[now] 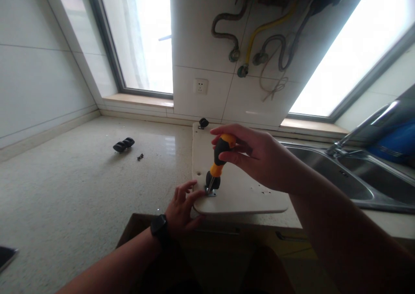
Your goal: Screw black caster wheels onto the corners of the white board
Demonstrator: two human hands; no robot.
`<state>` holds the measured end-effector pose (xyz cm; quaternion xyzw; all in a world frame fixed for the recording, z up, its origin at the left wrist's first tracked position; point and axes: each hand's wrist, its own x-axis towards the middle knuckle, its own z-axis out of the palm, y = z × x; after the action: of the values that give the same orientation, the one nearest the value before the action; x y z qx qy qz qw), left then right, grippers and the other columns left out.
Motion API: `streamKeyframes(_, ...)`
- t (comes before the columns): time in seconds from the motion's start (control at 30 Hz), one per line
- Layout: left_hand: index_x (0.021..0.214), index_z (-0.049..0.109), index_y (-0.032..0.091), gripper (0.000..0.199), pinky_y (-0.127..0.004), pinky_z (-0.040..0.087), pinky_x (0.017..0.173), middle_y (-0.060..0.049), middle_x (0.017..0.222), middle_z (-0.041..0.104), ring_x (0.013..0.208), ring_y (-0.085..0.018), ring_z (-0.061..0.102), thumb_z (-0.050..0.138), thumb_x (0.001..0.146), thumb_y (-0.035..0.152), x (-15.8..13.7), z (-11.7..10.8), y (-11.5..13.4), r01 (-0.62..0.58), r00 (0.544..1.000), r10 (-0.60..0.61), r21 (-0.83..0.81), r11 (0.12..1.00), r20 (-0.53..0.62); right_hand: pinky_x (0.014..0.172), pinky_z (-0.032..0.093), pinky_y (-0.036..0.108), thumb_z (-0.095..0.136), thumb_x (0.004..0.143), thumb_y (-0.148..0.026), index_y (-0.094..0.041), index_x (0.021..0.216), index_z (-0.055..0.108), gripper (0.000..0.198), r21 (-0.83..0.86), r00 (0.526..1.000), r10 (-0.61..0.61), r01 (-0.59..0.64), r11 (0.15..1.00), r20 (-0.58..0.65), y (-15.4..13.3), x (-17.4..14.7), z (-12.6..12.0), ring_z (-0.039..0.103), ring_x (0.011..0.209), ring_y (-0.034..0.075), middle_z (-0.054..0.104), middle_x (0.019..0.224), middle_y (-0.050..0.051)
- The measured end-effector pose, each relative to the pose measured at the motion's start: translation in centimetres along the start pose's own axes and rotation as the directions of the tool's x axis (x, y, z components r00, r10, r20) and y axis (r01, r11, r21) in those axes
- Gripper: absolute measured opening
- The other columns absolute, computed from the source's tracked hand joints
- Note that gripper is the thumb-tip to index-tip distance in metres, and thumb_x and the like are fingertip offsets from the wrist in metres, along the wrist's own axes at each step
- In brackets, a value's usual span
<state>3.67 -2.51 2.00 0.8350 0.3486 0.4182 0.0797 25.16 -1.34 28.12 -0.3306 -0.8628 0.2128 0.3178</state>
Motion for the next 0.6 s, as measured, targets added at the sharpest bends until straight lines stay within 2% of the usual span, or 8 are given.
streamKeyframes(0.1,0.141,0.044,0.027,0.06,-0.055,0.051,0.094,-0.014,0.146,0.031,0.118,-0.034,0.045,0.064,0.085,0.038,-0.1,0.0,0.1,0.003,1.0,-0.003,-0.001,1.0,-0.001,0.069,0.054,0.034,0.079,0.081,-0.044,-0.017,0.099,0.066,0.035,-0.278,0.979,-0.063,0.007,0.961,-0.193,-0.5,0.1,0.8,0.064,0.076,0.017,0.067,0.086,0.004)
streamKeyframes(0.13,0.141,0.044,0.027,0.06,-0.055,0.051,0.094,-0.014,0.146,0.031,0.118,-0.034,0.045,0.064,0.086,0.038,-0.1,0.0,0.1,0.006,1.0,-0.006,-0.002,1.0,0.0,0.067,0.052,0.034,0.079,0.08,-0.047,-0.017,0.095,0.065,0.036,-0.353,0.969,-0.105,0.02,0.935,-0.223,-0.6,0.1,1.1,0.061,0.074,0.017,0.066,0.084,0.004)
streamKeyframes(0.2,0.141,0.045,0.027,0.059,-0.055,0.05,0.096,-0.014,0.147,0.032,0.118,-0.034,0.045,0.063,0.086,0.04,-0.1,-0.1,0.1,0.015,1.0,-0.015,-0.019,1.0,0.004,0.07,0.051,0.035,0.073,0.086,-0.046,-0.017,0.107,0.066,0.037,-0.427,0.965,-0.143,0.037,0.903,-0.219,-0.7,0.0,1.3,0.061,0.077,0.018,0.067,0.09,0.006)
streamKeyframes(0.3,0.14,0.046,0.025,0.055,-0.056,0.046,0.099,-0.014,0.146,0.037,0.122,-0.035,0.043,0.056,0.092,0.049,0.4,-0.7,0.6,0.032,0.999,-0.034,-0.08,0.996,-0.022,0.085,0.052,0.038,0.055,0.099,-0.032,-0.021,0.144,0.049,0.046,-0.316,0.992,-0.1,0.073,0.946,-0.072,-0.6,-0.3,0.8,0.065,0.102,0.021,0.065,0.124,0.012)
streamKeyframes(0.37,0.141,0.046,0.024,0.052,-0.057,0.042,0.102,-0.015,0.143,0.043,0.126,-0.035,0.042,0.046,0.097,0.052,1.3,-1.6,1.4,0.055,0.995,-0.065,-0.137,0.989,-0.069,0.092,0.052,0.037,0.044,0.101,-0.022,-0.026,0.155,0.034,0.054,-0.141,0.993,-0.1,0.109,0.984,0.065,-0.4,-0.5,0.1,0.062,0.117,0.019,0.055,0.143,0.013)
streamKeyframes(0.4,0.141,0.046,0.024,0.05,-0.056,0.041,0.104,-0.014,0.14,0.047,0.126,-0.034,0.042,0.043,0.099,0.051,1.9,-2.2,1.9,0.072,0.991,-0.09,-0.172,0.982,-0.095,0.094,0.052,0.036,0.042,0.101,-0.021,-0.027,0.156,0.031,0.056,-0.063,0.987,-0.112,0.119,0.991,0.114,-0.4,-0.5,-0.3,0.061,0.12,0.018,0.053,0.146,0.012)
streamKeyframes(0.5,0.133,0.053,0.025,0.039,-0.05,0.042,0.103,-0.01,0.128,0.058,0.121,-0.029,0.05,0.044,0.102,0.046,4.2,-4.1,3.6,0.15,0.973,-0.192,-0.286,0.946,-0.126,0.089,0.053,0.034,0.052,0.099,-0.027,-0.024,0.145,0.048,0.046,-0.01,0.988,-0.095,0.097,0.995,0.123,-0.5,-0.3,-0.9,0.066,0.109,0.018,0.067,0.128,0.009)
streamKeyframes(0.6,0.123,0.062,0.027,0.028,-0.043,0.045,0.098,-0.006,0.122,0.064,0.113,-0.025,0.057,0.053,0.1,0.041,6.4,-5.4,5.2,0.281,0.949,-0.313,-0.343,0.896,-0.041,0.07,0.049,0.029,0.071,0.088,-0.042,-0.019,0.113,0.068,0.034,-0.159,0.998,-0.059,0.053,0.986,-0.032,-0.4,0.1,-0.5,0.065,0.078,0.015,0.072,0.093,0.003)
